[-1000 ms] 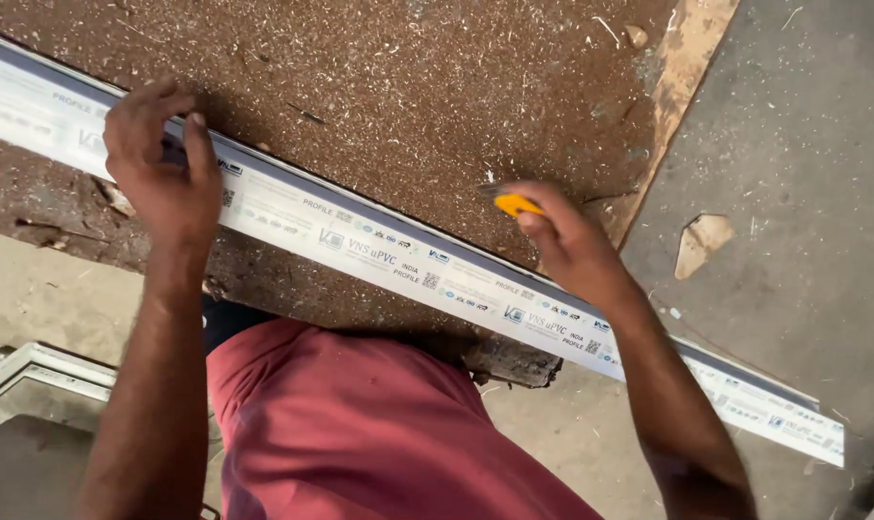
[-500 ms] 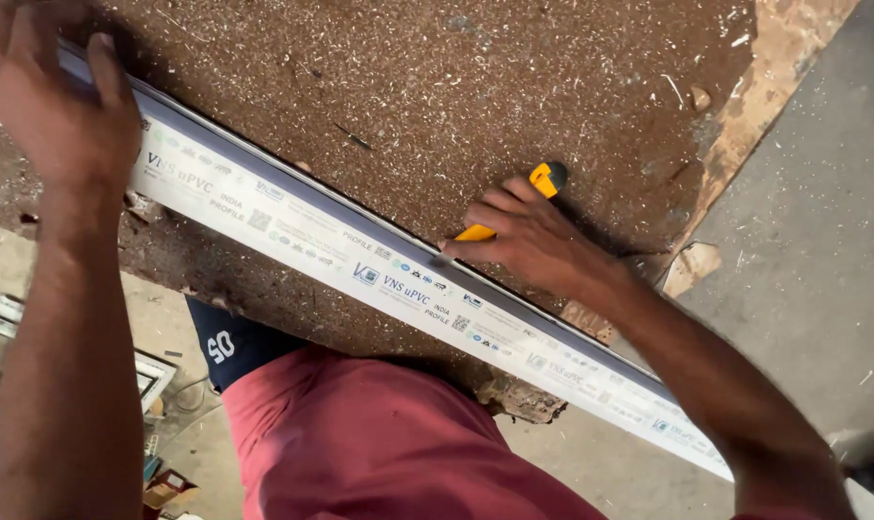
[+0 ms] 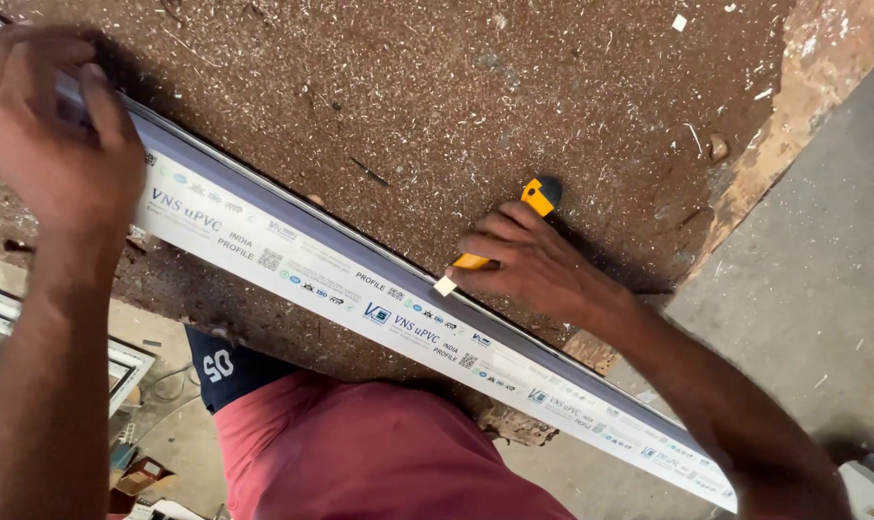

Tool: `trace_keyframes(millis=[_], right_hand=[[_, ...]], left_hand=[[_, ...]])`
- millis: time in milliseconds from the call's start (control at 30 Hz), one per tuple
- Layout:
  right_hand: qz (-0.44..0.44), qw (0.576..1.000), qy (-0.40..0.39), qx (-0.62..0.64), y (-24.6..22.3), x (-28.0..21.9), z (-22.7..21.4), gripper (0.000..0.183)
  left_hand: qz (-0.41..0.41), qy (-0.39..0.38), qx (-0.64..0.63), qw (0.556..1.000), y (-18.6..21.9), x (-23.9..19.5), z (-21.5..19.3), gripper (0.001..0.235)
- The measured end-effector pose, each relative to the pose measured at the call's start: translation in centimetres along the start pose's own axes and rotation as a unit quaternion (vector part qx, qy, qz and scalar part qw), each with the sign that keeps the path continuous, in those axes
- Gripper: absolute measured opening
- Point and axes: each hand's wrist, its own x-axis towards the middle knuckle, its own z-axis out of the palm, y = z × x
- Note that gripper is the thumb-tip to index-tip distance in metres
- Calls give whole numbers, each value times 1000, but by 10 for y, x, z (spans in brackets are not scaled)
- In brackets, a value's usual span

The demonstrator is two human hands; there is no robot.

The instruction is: Cutting and trimming uPVC window/door profiles using a utility knife.

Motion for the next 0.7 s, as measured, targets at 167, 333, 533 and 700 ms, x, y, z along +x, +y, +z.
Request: trace_keyframes(millis=[167,333,533,700], right_hand=[[-17,1000,6,0,5,1,5,32],[-13,999,34,9,7,0,8,33],[-19,999,50,10,7,7,18,40],[-34,997,64,4,10,20,14,40]], left_hand=[[-46,3,-26,999,3,7,7,22],[-81,0,-98,992,-6,-15,12,24],[-116,-17,-111,987,13,-6,3,23],[-24,15,3,1000,5,1,3,21]])
